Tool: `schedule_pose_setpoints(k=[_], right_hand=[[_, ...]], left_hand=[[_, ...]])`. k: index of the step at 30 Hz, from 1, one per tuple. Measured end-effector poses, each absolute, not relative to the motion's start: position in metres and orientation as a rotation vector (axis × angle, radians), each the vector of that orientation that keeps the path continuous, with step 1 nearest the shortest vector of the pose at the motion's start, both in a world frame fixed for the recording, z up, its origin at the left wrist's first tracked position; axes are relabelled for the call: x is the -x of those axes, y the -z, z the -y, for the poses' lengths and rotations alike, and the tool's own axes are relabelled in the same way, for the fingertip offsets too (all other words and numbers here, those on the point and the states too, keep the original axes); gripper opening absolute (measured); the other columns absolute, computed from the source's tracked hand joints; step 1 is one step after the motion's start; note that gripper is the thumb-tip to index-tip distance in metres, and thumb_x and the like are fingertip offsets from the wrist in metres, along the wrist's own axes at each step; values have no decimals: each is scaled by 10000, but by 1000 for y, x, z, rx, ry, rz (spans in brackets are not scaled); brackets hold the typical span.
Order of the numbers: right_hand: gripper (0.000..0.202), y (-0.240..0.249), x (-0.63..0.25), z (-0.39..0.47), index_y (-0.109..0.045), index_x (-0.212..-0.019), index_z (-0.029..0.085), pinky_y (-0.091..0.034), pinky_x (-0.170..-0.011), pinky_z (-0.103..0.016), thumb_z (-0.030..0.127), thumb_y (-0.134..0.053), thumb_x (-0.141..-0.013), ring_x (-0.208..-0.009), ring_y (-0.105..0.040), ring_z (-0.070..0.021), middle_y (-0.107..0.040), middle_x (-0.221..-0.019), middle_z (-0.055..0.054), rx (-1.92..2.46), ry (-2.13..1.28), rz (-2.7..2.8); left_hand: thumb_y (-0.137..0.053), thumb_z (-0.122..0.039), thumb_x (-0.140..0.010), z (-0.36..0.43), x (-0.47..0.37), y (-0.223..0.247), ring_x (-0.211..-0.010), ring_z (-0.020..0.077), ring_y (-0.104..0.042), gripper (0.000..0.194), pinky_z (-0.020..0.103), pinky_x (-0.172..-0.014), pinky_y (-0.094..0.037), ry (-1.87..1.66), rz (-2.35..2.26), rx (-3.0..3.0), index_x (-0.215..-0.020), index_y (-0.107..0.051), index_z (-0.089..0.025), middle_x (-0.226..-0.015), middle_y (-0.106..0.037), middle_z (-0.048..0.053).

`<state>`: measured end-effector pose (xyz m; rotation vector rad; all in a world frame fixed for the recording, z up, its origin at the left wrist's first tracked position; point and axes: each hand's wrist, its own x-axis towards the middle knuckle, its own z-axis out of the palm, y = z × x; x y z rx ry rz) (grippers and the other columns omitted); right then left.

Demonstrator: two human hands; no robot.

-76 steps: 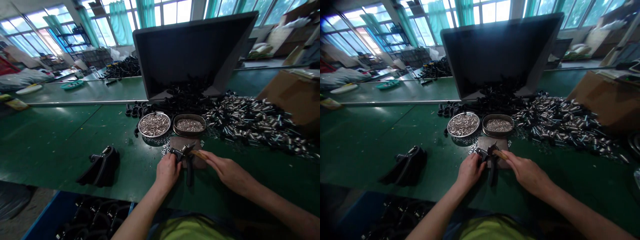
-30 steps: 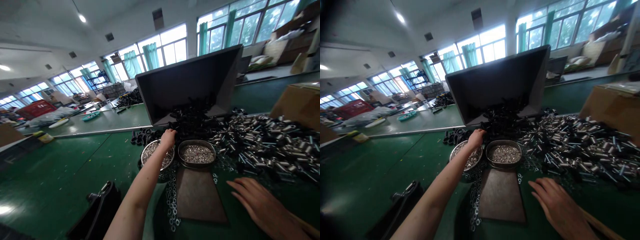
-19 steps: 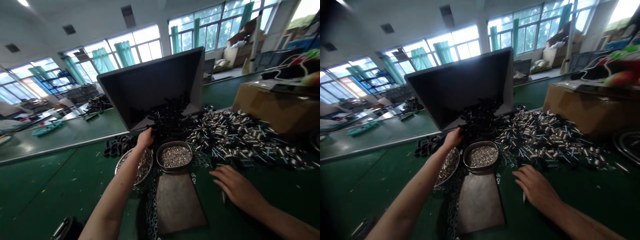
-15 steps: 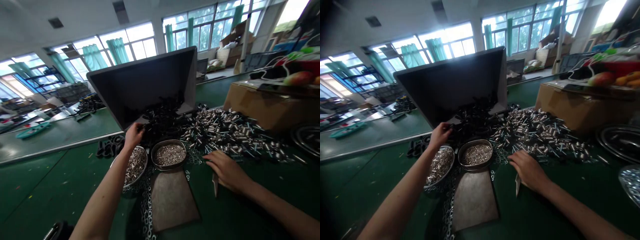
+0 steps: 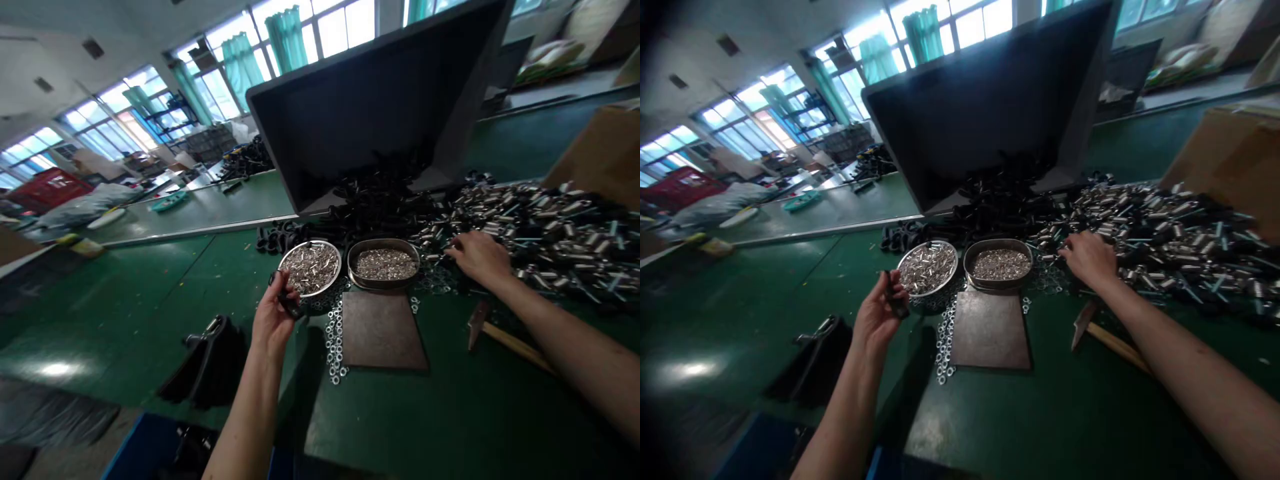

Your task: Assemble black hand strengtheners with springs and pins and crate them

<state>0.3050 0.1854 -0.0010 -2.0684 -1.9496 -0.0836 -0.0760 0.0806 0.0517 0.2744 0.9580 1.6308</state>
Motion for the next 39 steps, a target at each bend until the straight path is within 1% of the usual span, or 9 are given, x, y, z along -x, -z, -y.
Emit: schedule_pose_setpoints(k=[4,7,10,14,20,23,29,34,39], right_hand=[[344,-10,-303,-161,-536,-1147,144,-426,-697,-353,370,-433,-910,-886,-585,-268,-639,-1018,-170,1988,-43,1785],[309,-19,-285,-126,-599,-1068,231,-452,-688,-367,432,-517,-848,-794,-603,-245,-665,-960,-99,1808,-377,1677],[365,-20,-257,-89,-614,-1052,226,-492,-631,-357,465,-572,-780,-694,-612,-216,-674,-879,-72,1631,-797,1633],[415,-6,-226,-58,-610,-1016,192,-505,-568,-314,515,-582,-757,-676,-621,-199,-676,-866,-80,1473,-1012,1655],[341,1,-205,-40,-617,-1004,207,-500,-587,-292,467,-577,-787,-748,-636,-197,-675,-983,-83,1402,-1109,1683],[295,-5,-197,-35,-626,-948,203,-486,-556,-272,433,-618,-763,-727,-627,-188,-675,-944,-75,1333,-1153,1657],[187,-22,-176,-17,-653,-867,206,-463,-512,-242,341,-661,-738,-601,-561,-129,-629,-761,-13,1123,-1369,1558],[180,-34,-161,-5,-662,-814,198,-464,-515,-230,351,-685,-723,-643,-564,-129,-613,-779,-18,989,-1494,1456],[207,-31,-160,-5,-648,-802,191,-454,-513,-235,357,-718,-699,-603,-564,-121,-624,-720,-3,974,-1575,1350]], left_hand=[[-721,-135,-642,-40,84,-13,-471,18,-439,313,138,-433,-345,-1511,-1377,-715,-948,-658,-130,-836,-684,19],[-662,-188,-697,-27,83,3,-597,107,-558,232,214,-579,-439,-1141,-1692,-1162,-923,-685,-141,-779,-687,32],[-568,-109,-732,-32,74,9,-834,169,-618,228,263,-773,-461,-768,-1879,-1676,-908,-689,-188,-895,-679,42],[-501,-96,-755,-49,56,15,-882,191,-612,204,279,-773,-459,-499,-2055,-1926,-834,-657,-200,-974,-643,62],[-507,-21,-690,-59,53,19,-897,221,-608,268,310,-768,-456,-546,-2017,-1952,-850,-625,-202,-947,-645,68],[-508,17,-664,-53,56,10,-910,200,-607,333,294,-808,-447,-643,-1954,-1960,-886,-629,-201,-912,-662,53],[-700,-189,-676,-15,31,-16,-713,158,-626,190,274,-716,-477,-1193,-1383,-1087,-856,-645,-166,-757,-657,15],[-803,-198,-553,10,1,-23,-596,121,-610,291,247,-650,-485,-1181,-1080,-643,-768,-616,-139,-652,-629,-12],[-799,-200,-569,16,-2,-20,-600,125,-612,264,253,-657,-484,-1171,-1037,-656,-760,-627,-140,-660,-644,-3]])
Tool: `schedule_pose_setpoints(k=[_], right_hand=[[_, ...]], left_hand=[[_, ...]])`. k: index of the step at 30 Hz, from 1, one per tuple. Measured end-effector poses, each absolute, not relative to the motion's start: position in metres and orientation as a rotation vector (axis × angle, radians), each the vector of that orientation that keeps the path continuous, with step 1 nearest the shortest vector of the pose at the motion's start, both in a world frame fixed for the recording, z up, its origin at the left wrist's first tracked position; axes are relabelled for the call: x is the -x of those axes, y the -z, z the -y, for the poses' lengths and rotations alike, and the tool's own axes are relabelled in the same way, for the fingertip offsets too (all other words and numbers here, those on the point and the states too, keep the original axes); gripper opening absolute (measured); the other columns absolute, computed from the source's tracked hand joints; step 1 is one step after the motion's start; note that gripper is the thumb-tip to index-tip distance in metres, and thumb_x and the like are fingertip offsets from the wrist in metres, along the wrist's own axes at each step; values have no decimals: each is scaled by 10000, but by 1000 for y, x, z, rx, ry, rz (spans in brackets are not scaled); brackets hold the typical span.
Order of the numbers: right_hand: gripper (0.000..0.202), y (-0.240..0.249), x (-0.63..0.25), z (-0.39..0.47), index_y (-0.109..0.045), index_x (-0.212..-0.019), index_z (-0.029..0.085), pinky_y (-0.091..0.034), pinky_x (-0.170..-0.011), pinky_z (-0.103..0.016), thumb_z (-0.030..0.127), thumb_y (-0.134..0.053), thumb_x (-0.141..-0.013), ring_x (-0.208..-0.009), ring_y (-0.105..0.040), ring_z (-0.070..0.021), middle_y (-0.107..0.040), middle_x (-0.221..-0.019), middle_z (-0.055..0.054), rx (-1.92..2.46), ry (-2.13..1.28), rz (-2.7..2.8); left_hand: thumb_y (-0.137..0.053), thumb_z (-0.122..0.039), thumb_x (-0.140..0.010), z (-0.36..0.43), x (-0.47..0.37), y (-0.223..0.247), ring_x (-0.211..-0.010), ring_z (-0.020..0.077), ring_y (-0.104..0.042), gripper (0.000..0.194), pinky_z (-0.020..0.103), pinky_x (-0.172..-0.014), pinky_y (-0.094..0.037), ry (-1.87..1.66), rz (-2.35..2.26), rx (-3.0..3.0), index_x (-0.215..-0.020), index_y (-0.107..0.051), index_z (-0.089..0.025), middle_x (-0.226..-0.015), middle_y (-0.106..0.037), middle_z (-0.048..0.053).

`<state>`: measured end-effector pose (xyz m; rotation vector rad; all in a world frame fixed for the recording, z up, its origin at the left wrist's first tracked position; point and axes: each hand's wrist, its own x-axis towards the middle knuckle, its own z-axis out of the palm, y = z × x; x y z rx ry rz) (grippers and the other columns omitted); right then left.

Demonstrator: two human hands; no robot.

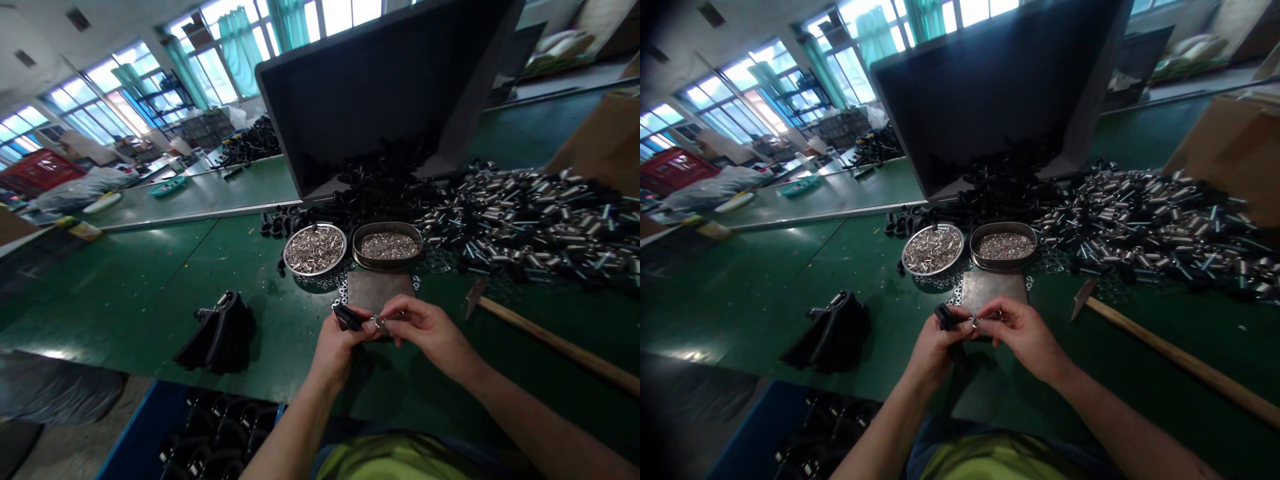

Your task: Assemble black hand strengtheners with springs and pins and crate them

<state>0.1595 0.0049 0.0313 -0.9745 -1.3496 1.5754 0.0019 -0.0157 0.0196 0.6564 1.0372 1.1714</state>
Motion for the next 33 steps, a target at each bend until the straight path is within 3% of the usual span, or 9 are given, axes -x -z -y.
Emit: schedule_pose_setpoints(k=[3,8,11,14,21,25,31,33], right_hand=[[246,-27,-161,-8,-625,-849,190,-482,-556,-251,358,-721,-697,-577,-574,-117,-618,-663,17,1009,-1649,1205],[282,-25,-165,-16,-638,-866,195,-522,-731,-329,373,-732,-669,-797,-650,-201,-685,-849,-40,1184,-1369,1312],[229,-31,-167,-17,-655,-871,205,-521,-764,-343,367,-694,-713,-845,-653,-221,-693,-878,-49,1210,-1186,1456],[203,-39,-168,-14,-653,-878,215,-534,-748,-341,355,-675,-732,-837,-655,-220,-692,-880,-48,1168,-1156,1487],[95,-46,-166,-7,-659,-858,236,-506,-707,-298,241,-612,-776,-799,-638,-183,-675,-863,-22,1137,-1034,1685],[109,-40,-168,-8,-662,-862,239,-483,-717,-289,207,-584,-793,-807,-629,-173,-669,-848,-10,1161,-1024,1784],[174,-18,-186,-31,-629,-945,197,-509,-658,-284,292,-585,-806,-740,-655,-174,-685,-805,-14,1199,-1373,1734],[174,-10,-202,-51,-646,-944,195,-506,-682,-283,273,-530,-841,-764,-654,-170,-689,-837,-22,1345,-1174,1906]], left_hand=[[-780,-202,-600,17,2,-17,-636,131,-601,204,248,-666,-467,-1171,-1104,-831,-750,-651,-151,-674,-646,3],[-729,-272,-685,19,-2,-9,-669,137,-582,176,237,-635,-456,-1148,-1249,-1024,-806,-664,-163,-745,-650,36],[-729,-335,-689,19,-12,-2,-451,52,-429,277,160,-433,-342,-999,-1072,-603,-829,-584,-145,-607,-542,-15],[-754,-240,-652,18,-22,2,-401,-1,-282,294,100,-371,-199,-848,-878,-255,-799,-520,-137,-547,-416,-68],[-732,-142,-605,16,-36,-3,-431,0,-284,289,82,-371,-191,-848,-758,-200,-751,-483,-144,-561,-380,-72],[-753,-217,-601,18,-38,-5,-420,12,-264,331,110,-368,-180,-830,-819,-434,-800,-493,-164,-530,-346,-93],[-756,-353,-603,21,-25,-8,-384,33,-311,406,163,-355,-208,-597,-974,-803,-883,-524,-173,-530,-414,-84],[-760,-361,-590,22,-19,-8,-382,34,-306,423,163,-363,-208,-554,-910,-781,-867,-495,-183,-517,-411,-91]])
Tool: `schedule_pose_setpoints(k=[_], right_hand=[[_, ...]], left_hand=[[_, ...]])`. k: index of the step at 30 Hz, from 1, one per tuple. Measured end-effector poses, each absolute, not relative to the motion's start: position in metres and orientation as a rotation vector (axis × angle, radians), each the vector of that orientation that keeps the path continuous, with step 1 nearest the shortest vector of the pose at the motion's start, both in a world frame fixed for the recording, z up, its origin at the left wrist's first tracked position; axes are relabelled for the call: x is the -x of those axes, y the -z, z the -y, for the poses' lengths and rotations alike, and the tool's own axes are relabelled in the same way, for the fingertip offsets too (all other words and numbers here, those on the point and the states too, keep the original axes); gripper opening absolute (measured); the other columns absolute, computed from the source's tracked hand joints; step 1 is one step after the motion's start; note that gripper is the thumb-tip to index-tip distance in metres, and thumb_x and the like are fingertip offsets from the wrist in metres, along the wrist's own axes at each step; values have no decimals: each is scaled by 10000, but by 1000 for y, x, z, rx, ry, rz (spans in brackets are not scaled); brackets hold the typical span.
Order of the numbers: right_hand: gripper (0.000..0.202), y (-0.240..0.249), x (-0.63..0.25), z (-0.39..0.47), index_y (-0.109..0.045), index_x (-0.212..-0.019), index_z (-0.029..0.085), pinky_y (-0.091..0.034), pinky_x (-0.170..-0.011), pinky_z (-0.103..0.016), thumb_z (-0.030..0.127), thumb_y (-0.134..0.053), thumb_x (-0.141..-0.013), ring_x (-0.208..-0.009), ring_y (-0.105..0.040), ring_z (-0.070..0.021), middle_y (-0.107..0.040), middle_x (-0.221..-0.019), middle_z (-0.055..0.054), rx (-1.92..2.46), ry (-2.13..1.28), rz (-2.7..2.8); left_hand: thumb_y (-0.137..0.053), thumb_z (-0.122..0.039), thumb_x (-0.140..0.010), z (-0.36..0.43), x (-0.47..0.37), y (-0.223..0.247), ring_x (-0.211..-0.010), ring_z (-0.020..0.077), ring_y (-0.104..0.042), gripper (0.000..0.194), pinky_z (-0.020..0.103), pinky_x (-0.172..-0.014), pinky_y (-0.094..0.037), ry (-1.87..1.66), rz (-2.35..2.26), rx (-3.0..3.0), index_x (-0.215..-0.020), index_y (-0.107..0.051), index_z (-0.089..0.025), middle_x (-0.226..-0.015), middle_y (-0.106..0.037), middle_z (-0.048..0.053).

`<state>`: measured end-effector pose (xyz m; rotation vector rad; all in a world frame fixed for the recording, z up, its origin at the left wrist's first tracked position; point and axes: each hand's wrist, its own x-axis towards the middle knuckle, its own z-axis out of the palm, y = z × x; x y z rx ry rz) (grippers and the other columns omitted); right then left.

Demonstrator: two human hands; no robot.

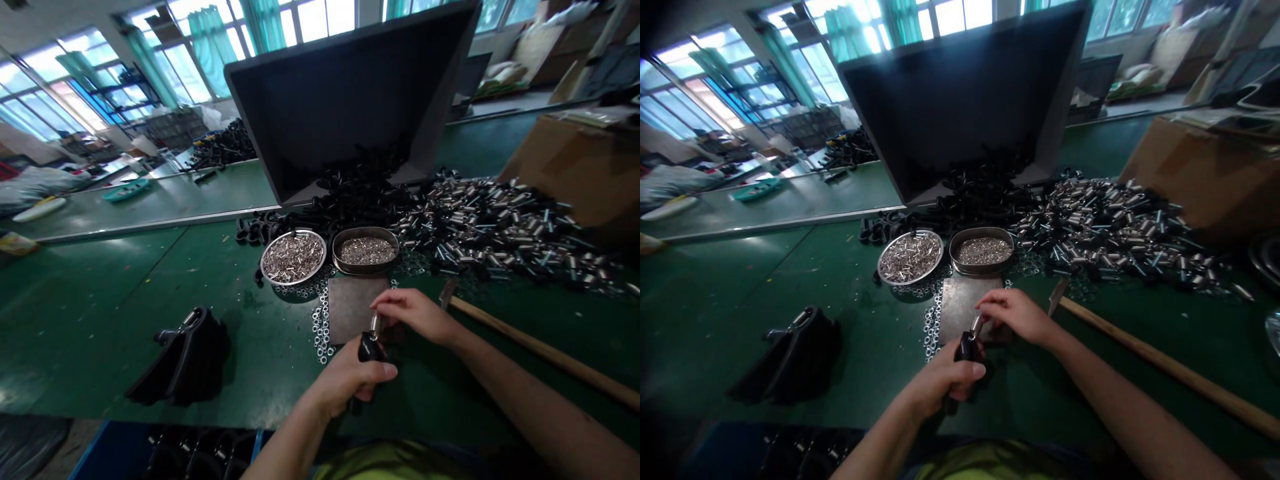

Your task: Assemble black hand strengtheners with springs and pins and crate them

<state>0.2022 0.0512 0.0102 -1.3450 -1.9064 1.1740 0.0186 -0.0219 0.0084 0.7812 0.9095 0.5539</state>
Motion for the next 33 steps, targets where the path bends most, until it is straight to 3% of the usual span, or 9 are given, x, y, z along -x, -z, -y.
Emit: schedule_pose_setpoints(k=[3,5,10,14,19,25,28,31,33], right_hand=[[169,1,-228,-86,-671,-885,183,-464,-803,-305,175,-510,-831,-878,-625,-189,-668,-920,-58,1643,-572,2038],[147,8,-240,-105,-676,-859,180,-439,-827,-325,140,-553,-787,-924,-599,-218,-643,-933,-78,1718,-422,2049],[73,16,-245,-120,-616,-698,180,-434,-745,-328,156,-578,-755,-876,-577,-235,-595,-848,-75,1740,-401,2042],[106,2,-225,-94,-545,-838,195,-454,-727,-286,258,-463,-861,-838,-587,-180,-616,-882,-50,1577,-553,2011],[168,-24,-182,-33,-468,-868,226,-440,-574,-247,347,-363,-919,-614,-583,-139,-593,-698,13,1248,-1103,1866],[110,-21,-162,-8,-495,-902,208,-415,-614,-277,248,-393,-886,-661,-619,-176,-627,-710,-21,1402,-822,2004],[130,-20,-164,-10,-508,-933,205,-411,-619,-261,201,-392,-876,-691,-623,-167,-647,-745,-19,1407,-857,2015],[182,-23,-178,-25,-537,-932,217,-398,-581,-236,243,-358,-923,-645,-604,-144,-638,-695,7,1375,-972,2130],[218,-24,-200,-43,-565,-951,223,-399,-591,-240,279,-354,-941,-713,-610,-157,-655,-778,-15,1534,-733,2247]], left_hand=[[-715,-400,-654,23,-13,-8,-384,36,-295,386,162,-375,-220,-596,-841,-746,-849,-451,-196,-502,-394,-98],[-680,-423,-701,23,-13,-8,-405,41,-335,355,162,-386,-254,-643,-863,-784,-852,-461,-189,-540,-426,-81],[-653,-505,-721,18,-16,-4,-558,83,-496,399,183,-455,-376,-719,-980,-817,-833,-541,-139,-726,-549,14],[-574,-628,-738,12,-19,-2,-499,60,-398,515,165,-412,-291,-785,-1010,-627,-860,-565,-128,-638,-464,-26],[-497,-745,-700,4,-30,-4,-503,55,-346,629,154,-421,-250,-768,-920,-447,-855,-554,-138,-634,-424,-34],[-504,-710,-728,10,-37,-5,-518,65,-368,550,156,-426,-246,-784,-981,-595,-803,-488,-165,-635,-421,-33],[-531,-683,-730,14,-35,-3,-492,56,-332,512,157,-415,-212,-772,-1074,-723,-772,-451,-179,-614,-372,-54],[-533,-659,-745,14,-30,-2,-470,41,-285,490,151,-407,-169,-715,-1075,-761,-810,-474,-177,-618,-344,-65],[-530,-651,-753,14,-27,-2,-462,34,-260,497,149,-402,-144,-679,-1056,-710,-855,-505,-165,-622,-342,-67]])
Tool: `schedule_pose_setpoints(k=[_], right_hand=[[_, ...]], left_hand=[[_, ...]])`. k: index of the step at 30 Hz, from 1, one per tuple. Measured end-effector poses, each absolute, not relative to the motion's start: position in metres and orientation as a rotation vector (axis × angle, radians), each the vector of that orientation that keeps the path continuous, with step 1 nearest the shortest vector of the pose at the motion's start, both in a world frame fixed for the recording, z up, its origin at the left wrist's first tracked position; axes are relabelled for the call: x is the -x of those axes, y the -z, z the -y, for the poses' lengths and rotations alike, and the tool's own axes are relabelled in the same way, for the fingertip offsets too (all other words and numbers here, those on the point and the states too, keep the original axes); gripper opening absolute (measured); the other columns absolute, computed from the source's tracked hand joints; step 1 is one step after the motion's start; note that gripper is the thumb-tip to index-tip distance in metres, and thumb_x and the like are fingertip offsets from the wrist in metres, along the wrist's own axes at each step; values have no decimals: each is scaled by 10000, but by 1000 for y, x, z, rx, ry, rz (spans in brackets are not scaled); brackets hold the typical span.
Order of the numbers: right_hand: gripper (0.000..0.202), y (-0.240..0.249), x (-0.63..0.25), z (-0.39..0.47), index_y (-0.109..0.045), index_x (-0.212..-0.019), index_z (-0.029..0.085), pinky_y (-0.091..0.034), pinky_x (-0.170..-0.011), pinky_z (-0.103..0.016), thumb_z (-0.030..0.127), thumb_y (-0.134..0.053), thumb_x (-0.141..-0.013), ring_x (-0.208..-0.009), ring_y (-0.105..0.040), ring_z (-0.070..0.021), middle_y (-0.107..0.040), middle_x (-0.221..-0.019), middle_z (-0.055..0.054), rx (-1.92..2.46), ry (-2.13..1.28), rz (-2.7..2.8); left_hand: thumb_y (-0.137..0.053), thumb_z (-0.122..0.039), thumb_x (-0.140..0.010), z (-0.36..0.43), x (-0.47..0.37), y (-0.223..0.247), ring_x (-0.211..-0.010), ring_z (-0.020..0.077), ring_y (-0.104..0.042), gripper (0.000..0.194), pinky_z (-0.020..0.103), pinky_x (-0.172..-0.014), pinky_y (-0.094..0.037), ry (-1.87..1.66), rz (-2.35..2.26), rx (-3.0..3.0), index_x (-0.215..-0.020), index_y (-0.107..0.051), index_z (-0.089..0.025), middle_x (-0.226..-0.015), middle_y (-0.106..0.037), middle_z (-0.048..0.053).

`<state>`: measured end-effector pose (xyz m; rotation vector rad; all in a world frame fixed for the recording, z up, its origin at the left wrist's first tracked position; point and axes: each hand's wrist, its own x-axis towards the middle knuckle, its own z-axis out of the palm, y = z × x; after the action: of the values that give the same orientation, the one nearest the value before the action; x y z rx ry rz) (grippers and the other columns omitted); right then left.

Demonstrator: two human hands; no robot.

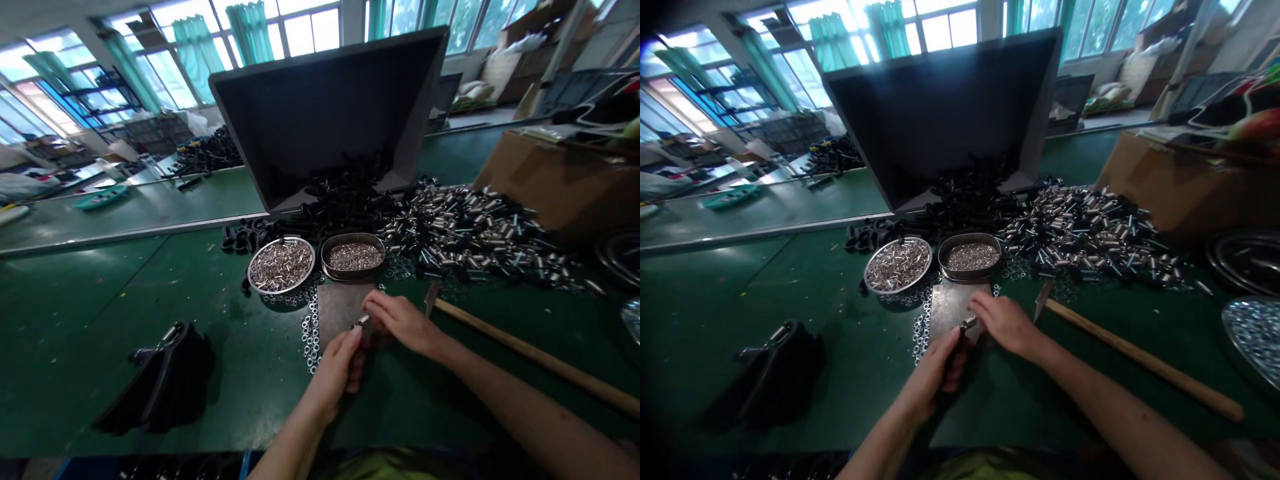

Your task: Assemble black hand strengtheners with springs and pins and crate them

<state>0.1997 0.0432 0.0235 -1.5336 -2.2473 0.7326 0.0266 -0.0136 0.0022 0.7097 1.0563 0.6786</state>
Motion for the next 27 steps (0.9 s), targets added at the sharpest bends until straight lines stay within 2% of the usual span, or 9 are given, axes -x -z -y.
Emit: schedule_pose_setpoints(k=[3,5,8,11,13,15,19,24,27], right_hand=[[170,-21,-242,-73,-592,-992,194,-412,-635,-278,221,-469,-878,-912,-588,-231,-636,-998,-105,1977,-50,2288],[195,-18,-266,-87,-599,-993,162,-421,-652,-289,149,-518,-816,-929,-577,-247,-627,-1002,-139,2103,91,2274],[240,-15,-282,-95,-595,-985,151,-425,-666,-284,84,-518,-768,-878,-588,-226,-644,-939,-119,2112,87,2287],[264,-20,-277,-92,-578,-1029,120,-431,-649,-311,81,-460,-797,-875,-598,-254,-644,-945,-140,2105,133,2277],[283,-28,-265,-85,-567,-1090,117,-451,-689,-338,128,-444,-835,-921,-600,-268,-641,-1024,-149,1980,101,2252],[274,-37,-249,-72,-579,-1105,153,-471,-744,-336,206,-481,-854,-929,-614,-243,-652,-1065,-109,1739,-97,2222],[196,-50,-212,-35,-623,-1017,224,-498,-720,-265,290,-555,-846,-822,-649,-167,-698,-944,-18,1301,-504,2127],[181,-37,-172,-8,-614,-989,183,-486,-745,-261,229,-460,-906,-838,-652,-159,-698,-912,-48,1018,-377,2193],[275,-25,-160,-8,-626,-893,161,-479,-661,-283,354,-432,-923,-736,-659,-191,-692,-789,-73,1148,-287,2186]], left_hand=[[-552,-646,-742,12,-23,-1,-455,28,-249,517,146,-391,-124,-687,-1055,-605,-873,-525,-147,-613,-348,-66],[-584,-638,-727,10,-23,0,-455,24,-260,523,139,-386,-130,-723,-1030,-542,-875,-533,-139,-613,-362,-64],[-539,-691,-725,7,-24,1,-449,24,-285,587,131,-376,-157,-754,-958,-399,-874,-551,-123,-614,-397,-51],[-437,-723,-760,2,-24,1,-438,37,-338,619,137,-367,-209,-780,-920,-213,-819,-557,-119,-611,-447,-26],[-459,-620,-816,-3,-23,0,-431,43,-361,508,140,-374,-240,-822,-890,-101,-757,-542,-123,-590,-463,-18],[-472,-462,-855,-6,-22,-1,-422,48,-365,375,143,-388,-264,-887,-828,-9,-695,-520,-127,-545,-450,-19],[-424,-331,-860,-8,-22,-3,-406,67,-360,317,164,-411,-300,-1007,-730,42,-627,-508,-133,-458,-412,-17],[-484,-308,-836,-3,-28,-6,-409,77,-386,264,184,-432,-329,-1090,-755,19,-647,-530,-130,-455,-448,-15],[-543,-283,-799,1,-30,-6,-430,67,-405,211,180,-451,-330,-1183,-810,-3,-659,-535,-125,-501,-484,-19]])
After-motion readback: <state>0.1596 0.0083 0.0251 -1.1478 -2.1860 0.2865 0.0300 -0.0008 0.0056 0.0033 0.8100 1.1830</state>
